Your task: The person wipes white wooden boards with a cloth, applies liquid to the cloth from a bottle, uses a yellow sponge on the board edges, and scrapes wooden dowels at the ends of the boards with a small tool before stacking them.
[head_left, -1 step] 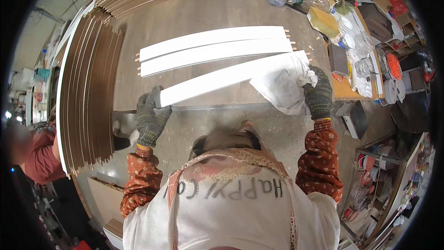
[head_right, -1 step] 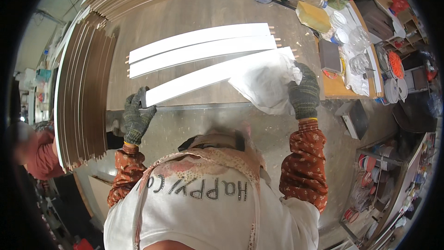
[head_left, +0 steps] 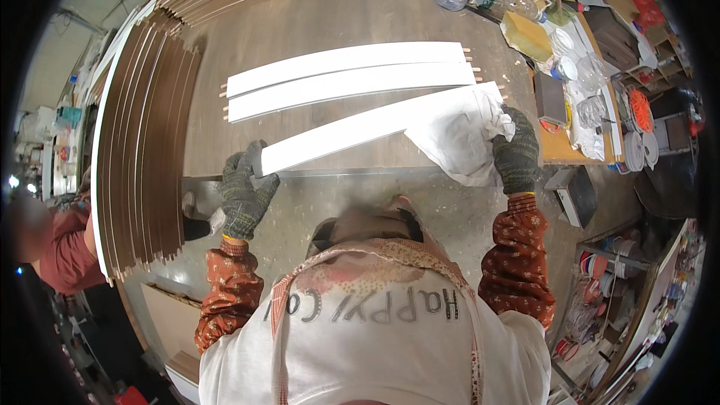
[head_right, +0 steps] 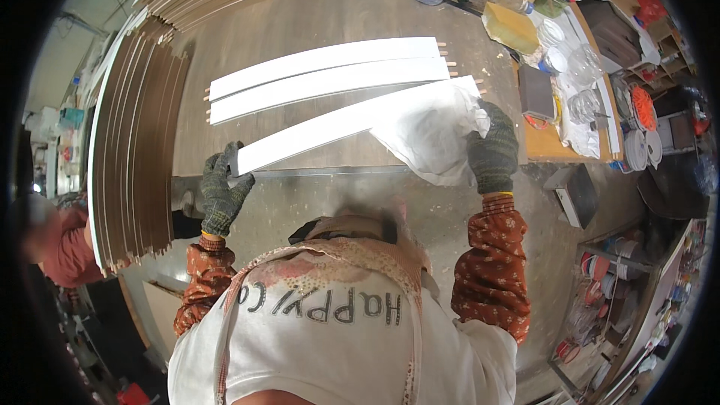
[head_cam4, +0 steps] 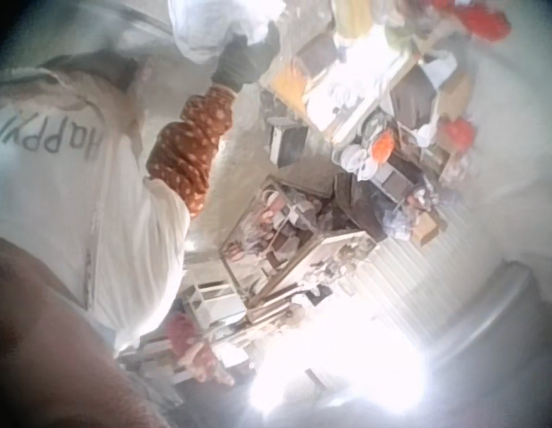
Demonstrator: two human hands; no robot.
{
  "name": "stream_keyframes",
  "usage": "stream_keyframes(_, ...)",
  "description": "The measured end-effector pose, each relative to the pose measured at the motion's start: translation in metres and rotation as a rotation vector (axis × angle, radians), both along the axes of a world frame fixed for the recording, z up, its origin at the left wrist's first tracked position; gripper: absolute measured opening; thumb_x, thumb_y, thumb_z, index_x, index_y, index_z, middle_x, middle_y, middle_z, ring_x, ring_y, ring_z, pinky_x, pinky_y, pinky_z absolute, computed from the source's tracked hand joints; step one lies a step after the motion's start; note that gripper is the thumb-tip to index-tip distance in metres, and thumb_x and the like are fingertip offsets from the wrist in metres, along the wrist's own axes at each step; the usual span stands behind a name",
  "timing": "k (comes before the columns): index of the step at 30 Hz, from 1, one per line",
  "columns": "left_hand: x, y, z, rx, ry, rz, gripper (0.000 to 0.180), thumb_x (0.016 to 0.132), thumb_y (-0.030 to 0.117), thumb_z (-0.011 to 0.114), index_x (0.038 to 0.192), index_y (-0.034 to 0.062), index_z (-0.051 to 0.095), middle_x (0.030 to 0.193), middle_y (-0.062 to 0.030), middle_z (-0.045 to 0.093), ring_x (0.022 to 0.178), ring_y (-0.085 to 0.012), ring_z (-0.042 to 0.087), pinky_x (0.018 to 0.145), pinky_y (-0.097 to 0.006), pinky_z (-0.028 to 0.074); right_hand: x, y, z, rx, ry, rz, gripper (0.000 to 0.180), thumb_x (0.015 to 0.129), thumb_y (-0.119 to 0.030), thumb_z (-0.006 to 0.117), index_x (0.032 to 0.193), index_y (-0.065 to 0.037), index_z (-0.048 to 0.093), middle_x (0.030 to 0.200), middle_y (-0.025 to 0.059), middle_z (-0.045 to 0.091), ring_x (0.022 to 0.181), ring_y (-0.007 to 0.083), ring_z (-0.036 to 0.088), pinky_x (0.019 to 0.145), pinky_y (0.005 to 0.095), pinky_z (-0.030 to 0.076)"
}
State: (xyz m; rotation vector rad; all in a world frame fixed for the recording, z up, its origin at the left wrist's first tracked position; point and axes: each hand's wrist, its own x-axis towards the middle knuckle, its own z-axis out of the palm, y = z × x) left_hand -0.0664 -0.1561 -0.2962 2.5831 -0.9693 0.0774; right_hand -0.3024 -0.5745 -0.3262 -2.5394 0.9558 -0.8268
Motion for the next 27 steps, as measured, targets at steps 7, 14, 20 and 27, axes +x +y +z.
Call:
stream_keyframes(7, -0.009, -0.008, 0.01, 0.138, -0.084, 0.041, 0.063, 0.061, 0.024, 0.082, 0.119, 0.0148, 0.058, 0.115, -0.0115, 0.056, 0.111, -0.0325, 0.05, 0.094, -0.042, 0.041, 0.026, 0.0, 0.041, -0.131, -0.233, -0.042, 0.045, 0.08, -0.015, 0.067, 0.121, -0.001, 0.054, 0.11, 0.0176, 0.063, 0.101, 0.0321, 0.061, 0.091, 0.0378, 0.047)
stream_keyframes(14, -0.009, -0.018, 0.002, 0.01, -0.149, -0.135, 0.064, 0.058, 0.016, 0.083, 0.115, 0.0053, 0.055, 0.119, -0.0168, 0.054, 0.111, -0.036, 0.051, 0.096, -0.045, 0.042, 0.135, 0.146, 0.047, -0.131, 0.176, 0.807, 0.036, 0.086, -0.013, 0.056, 0.121, -0.02, 0.056, 0.099, 0.0118, 0.058, 0.095, 0.0228, 0.058, 0.09, 0.0383, 0.047)
stream_keyframes(20, -0.032, 0.001, 0.005, 0.063, -0.047, -0.142, 0.062, 0.062, 0.017, 0.078, 0.116, 0.0036, 0.05, 0.115, -0.0177, 0.052, 0.096, -0.0354, 0.059, 0.077, -0.042, 0.051, 0.123, 0.169, 0.019, -0.274, 0.28, 1.168, 0.049, 0.089, -0.013, 0.057, 0.136, -0.013, 0.044, 0.143, 0.0173, 0.039, 0.134, 0.032, 0.034, 0.116, 0.0455, 0.015)
stream_keyframes(27, -0.059, 0.005, 0.009, 0.4, 0.032, 0.0, 0.064, 0.068, 0.021, 0.07, 0.125, 0.0032, 0.048, 0.101, -0.016, 0.058, 0.091, -0.0351, 0.059, 0.074, -0.047, 0.048, 0.014, 0.004, 0.023, 0.017, 0.138, 0.241, 0.058, 0.077, -0.023, 0.065, 0.13, -0.005, 0.049, 0.136, 0.0214, 0.044, 0.125, 0.0296, 0.044, 0.105, 0.0465, 0.035)
